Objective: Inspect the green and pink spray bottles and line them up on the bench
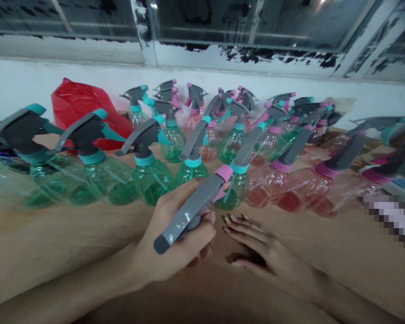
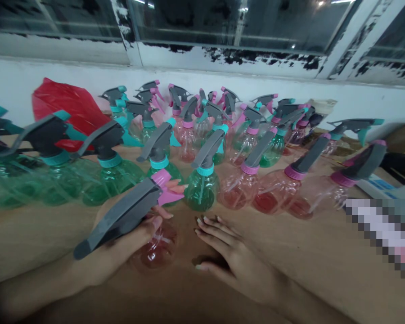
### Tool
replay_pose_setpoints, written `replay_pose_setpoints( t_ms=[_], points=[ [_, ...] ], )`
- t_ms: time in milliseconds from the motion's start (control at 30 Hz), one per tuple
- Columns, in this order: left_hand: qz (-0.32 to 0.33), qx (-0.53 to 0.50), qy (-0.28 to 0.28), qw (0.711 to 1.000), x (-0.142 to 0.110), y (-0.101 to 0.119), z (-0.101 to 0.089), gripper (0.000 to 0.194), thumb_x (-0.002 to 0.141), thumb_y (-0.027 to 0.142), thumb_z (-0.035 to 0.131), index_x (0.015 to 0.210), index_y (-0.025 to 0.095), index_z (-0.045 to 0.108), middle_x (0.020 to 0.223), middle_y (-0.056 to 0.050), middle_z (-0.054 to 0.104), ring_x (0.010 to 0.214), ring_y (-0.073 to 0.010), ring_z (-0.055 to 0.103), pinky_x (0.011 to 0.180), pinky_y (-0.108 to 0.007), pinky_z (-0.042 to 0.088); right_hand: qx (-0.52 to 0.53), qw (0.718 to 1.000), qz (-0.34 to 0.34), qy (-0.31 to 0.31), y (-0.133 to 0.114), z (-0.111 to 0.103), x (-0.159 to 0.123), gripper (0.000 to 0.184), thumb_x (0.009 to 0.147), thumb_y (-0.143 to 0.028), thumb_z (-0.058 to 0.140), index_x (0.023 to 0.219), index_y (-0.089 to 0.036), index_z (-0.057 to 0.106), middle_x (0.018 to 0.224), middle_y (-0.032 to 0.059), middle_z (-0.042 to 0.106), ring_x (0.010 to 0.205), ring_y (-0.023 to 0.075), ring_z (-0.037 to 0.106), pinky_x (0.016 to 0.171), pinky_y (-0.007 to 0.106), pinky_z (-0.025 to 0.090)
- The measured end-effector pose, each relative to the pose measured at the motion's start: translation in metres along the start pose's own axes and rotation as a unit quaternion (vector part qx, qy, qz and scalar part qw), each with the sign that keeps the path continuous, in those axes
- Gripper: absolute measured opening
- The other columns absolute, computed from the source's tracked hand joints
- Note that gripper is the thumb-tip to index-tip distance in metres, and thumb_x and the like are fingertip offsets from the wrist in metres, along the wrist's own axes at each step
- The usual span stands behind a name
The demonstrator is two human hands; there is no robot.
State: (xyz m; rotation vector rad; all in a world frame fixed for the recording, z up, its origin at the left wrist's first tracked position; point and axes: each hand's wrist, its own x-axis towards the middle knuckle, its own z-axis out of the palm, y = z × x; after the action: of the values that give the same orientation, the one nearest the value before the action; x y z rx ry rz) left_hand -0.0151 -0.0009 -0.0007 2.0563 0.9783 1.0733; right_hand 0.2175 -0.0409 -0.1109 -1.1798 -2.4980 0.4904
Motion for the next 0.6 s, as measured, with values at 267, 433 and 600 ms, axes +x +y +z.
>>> replay_pose_setpoints(
  t_ms=[267, 433, 600],
  points=[
    [-0.007, 0.01, -0.019, 1.0, 0.0005, 0.0035, -0.003, 0.018, 0.068, 0.01, 0.045, 0.079, 0.022, 0.054, 0.071, 0.004, 0.053, 0.064, -0.0135, 0.055, 0.06, -0.026, 0.043, 0.0, 1.0, -0.007, 0.0, 0.0022, 0.0008, -0.0002, 0.058, 0.091, -0.041, 0.054, 0.144, -0.027, 0.034, 0.149, 0.0017, 0.038, 0.138, 0.0206, 0.033, 0.114, 0.045, 0.03],
    [-0.005, 0.016, -0.024, 1.0, 0.0025, 0.0076, -0.0052, 0.018, 0.067, 0.009, 0.046, 0.078, 0.022, 0.054, 0.072, 0.003, 0.054, 0.064, -0.0143, 0.055, 0.062, -0.027, 0.045, 0.008, 1.0, -0.003, -0.003, 0.0019, 0.0, 0.0001, 0.059, 0.091, -0.041, 0.054, 0.144, -0.028, 0.032, 0.148, 0.0018, 0.039, 0.137, 0.0217, 0.034, 0.113, 0.046, 0.031],
    [-0.028, -0.003, -0.022, 0.999, 0.0034, 0.0062, -0.0039, 0.029, 0.066, 0.011, 0.047, 0.089, 0.025, 0.056, 0.075, 0.004, 0.058, 0.065, -0.0157, 0.059, 0.065, -0.028, 0.052, -0.002, 1.0, -0.007, -0.005, 0.0024, 0.0002, 0.0001, 0.059, 0.092, -0.041, 0.053, 0.145, -0.028, 0.031, 0.149, 0.0017, 0.038, 0.137, 0.0214, 0.034, 0.113, 0.046, 0.03]
  ],
)
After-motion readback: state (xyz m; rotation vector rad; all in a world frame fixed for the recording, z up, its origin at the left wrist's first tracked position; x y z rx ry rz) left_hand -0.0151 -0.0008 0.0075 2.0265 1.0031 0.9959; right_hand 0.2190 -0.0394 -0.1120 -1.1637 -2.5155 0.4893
